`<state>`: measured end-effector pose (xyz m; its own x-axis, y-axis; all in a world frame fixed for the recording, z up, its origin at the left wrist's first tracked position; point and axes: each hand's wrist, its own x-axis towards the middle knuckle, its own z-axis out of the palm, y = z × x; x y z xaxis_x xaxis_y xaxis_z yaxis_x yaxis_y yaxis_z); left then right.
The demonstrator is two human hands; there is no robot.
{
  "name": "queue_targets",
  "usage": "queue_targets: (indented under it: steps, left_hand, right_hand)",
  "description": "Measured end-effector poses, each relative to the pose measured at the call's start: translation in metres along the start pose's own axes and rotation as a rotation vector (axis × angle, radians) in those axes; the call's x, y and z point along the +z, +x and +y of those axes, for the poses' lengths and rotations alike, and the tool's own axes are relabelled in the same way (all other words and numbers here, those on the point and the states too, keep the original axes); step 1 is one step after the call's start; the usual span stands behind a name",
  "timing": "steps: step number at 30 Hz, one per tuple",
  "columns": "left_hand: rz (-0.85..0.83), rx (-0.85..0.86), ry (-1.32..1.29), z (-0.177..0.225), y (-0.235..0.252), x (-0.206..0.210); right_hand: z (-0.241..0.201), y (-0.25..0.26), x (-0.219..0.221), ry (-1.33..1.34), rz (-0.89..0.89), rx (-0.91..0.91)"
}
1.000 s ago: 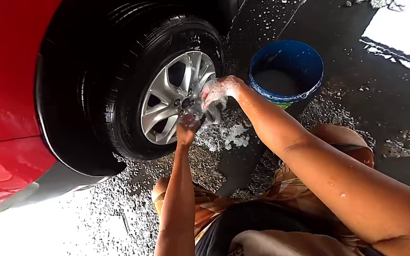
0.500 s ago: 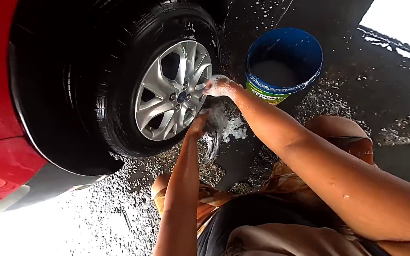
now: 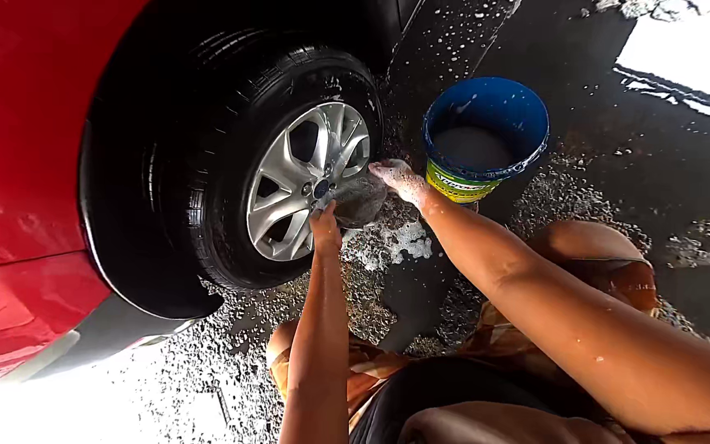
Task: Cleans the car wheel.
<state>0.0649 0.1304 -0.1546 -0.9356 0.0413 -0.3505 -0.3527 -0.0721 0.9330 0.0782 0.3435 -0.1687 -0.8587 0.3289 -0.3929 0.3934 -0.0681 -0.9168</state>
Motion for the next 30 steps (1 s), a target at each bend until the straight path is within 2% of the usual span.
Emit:
queue_targets:
  steps: [3, 6, 8, 10, 12, 14, 15, 17, 19, 21, 22, 23, 25, 27, 30]
  left_hand:
    - [0.088, 0.002, 0.027, 0.009, 0.003, -0.008]
    - [0.109, 0.006, 0.277, 0.025, 0.0, -0.012]
    - [0.055, 0.042, 0.547, 0.041, 0.0, -0.018]
    - [-0.045, 0.096, 0.8, 0.062, -0.003, -0.027]
    - [-0.159, 0.153, 0.961, 0.091, -0.01, -0.032]
    - [-0.248, 0.184, 0.944, 0.12, -0.017, -0.031]
    - [-0.285, 0.186, 0.868, 0.134, -0.023, -0.028]
    - [-0.365, 0.205, 0.633, 0.16, -0.03, -0.019]
    - [-0.447, 0.251, 0.412, 0.184, -0.032, -0.008]
    - [-0.494, 0.282, 0.392, 0.206, -0.034, 0.005]
    - [-0.488, 0.307, 0.507, 0.217, -0.037, 0.009]
    - [-0.463, 0.362, 0.702, 0.228, -0.039, 0.011]
    - [-0.403, 0.55, 1.108, 0.252, -0.046, 0.008]
    - [-0.299, 0.72, 1.276, 0.275, -0.054, -0.007]
    - [-0.058, 0.923, 1.29, 0.292, -0.056, -0.043]
  right_hand:
    - [-0.029, 0.003, -0.016, -0.377, 0.031, -0.072]
    - [-0.048, -0.006, -0.027, -0.549, -0.064, -0.109]
    - [-0.055, -0.013, -0.03, -0.67, -0.244, -0.223]
    - [-0.066, -0.026, -0.031, -0.921, -0.391, -0.288]
    - [-0.086, -0.046, -0.037, -1.174, -0.451, -0.234]
    - [-0.109, -0.062, -0.056, -1.218, -0.422, -0.281]
    - [-0.121, -0.068, -0.07, -1.163, -0.402, -0.352]
    - [-0.132, -0.073, -0.097, -0.834, -0.371, -0.546]
    - [-0.117, -0.073, -0.101, -0.184, -0.377, -0.652]
    - [-0.09, -0.077, -0.07, 0.497, -0.38, -0.545]
    - [-0.076, -0.08, -0.053, 0.713, -0.366, -0.421]
    - [-0.062, -0.08, -0.036, 0.878, -0.463, -0.298]
    - [-0.04, -0.084, -0.008, 0.939, -0.6, -0.263]
    - [-0.029, -0.081, 0.009, 0.807, -0.39, -0.239]
    - [-0.042, -0.036, 0.023, 0.66, 0.058, -0.16]
